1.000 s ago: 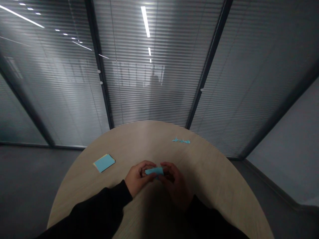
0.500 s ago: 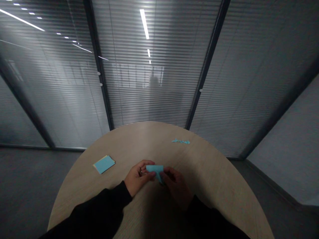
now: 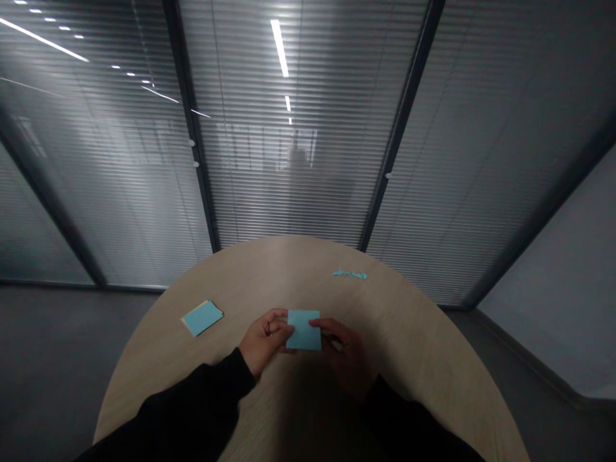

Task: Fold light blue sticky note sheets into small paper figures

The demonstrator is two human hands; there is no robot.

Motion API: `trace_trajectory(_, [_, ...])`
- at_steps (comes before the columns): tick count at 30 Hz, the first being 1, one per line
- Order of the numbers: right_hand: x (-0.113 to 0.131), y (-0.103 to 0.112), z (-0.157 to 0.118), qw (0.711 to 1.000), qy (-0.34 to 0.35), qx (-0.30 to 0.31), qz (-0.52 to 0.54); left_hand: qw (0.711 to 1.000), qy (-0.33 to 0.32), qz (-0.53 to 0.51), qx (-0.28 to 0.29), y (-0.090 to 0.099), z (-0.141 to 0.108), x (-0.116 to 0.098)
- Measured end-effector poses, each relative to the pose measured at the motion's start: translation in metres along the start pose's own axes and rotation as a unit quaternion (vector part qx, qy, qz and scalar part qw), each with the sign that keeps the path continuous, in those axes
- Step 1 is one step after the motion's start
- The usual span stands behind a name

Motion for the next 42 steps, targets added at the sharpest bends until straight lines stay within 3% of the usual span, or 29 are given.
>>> trace_trajectory(5, [0.007,0.005,0.003,0.997,0.059,0.048,-0.016,1.000,0.005,0.019,0.007,0.000,-0.001,0.002])
trace_trajectory(7, [0.006,0.004,0.003,0.998,0.027,0.048,0.004,1.000,0.018,0.018,0.013,-0.001,-0.002,0.001])
trace_trajectory(12, [-0.004,-0.006,-0.003,0.985,-0.128,0.000,0.117,0.998,0.028,0.021,0.056,-0.005,-0.006,-0.004])
trace_trajectory(16, [-0.006,-0.010,-0.006,0.975,-0.144,-0.031,0.164,0.996,0.001,0.046,0.082,-0.011,-0.009,-0.005])
trace_trajectory(23, [-0.001,-0.010,-0.004,0.968,-0.165,-0.034,0.184,0.988,-0.061,0.124,0.064,-0.013,-0.013,-0.006])
trace_trajectory(33, [-0.003,-0.011,-0.005,0.966,-0.174,-0.053,0.186,0.985,-0.070,0.159,0.024,-0.007,-0.009,-0.003])
trace_trajectory(42, [-0.005,-0.012,-0.004,0.968,-0.191,-0.032,0.162,0.984,-0.051,0.169,-0.011,-0.007,-0.009,-0.006])
Point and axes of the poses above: each hand's wrist, its own z-axis towards the middle knuckle, its own y-axis out of the back of the hand, x = y × z, the point moved 3 cm from there along z, towards the middle knuckle
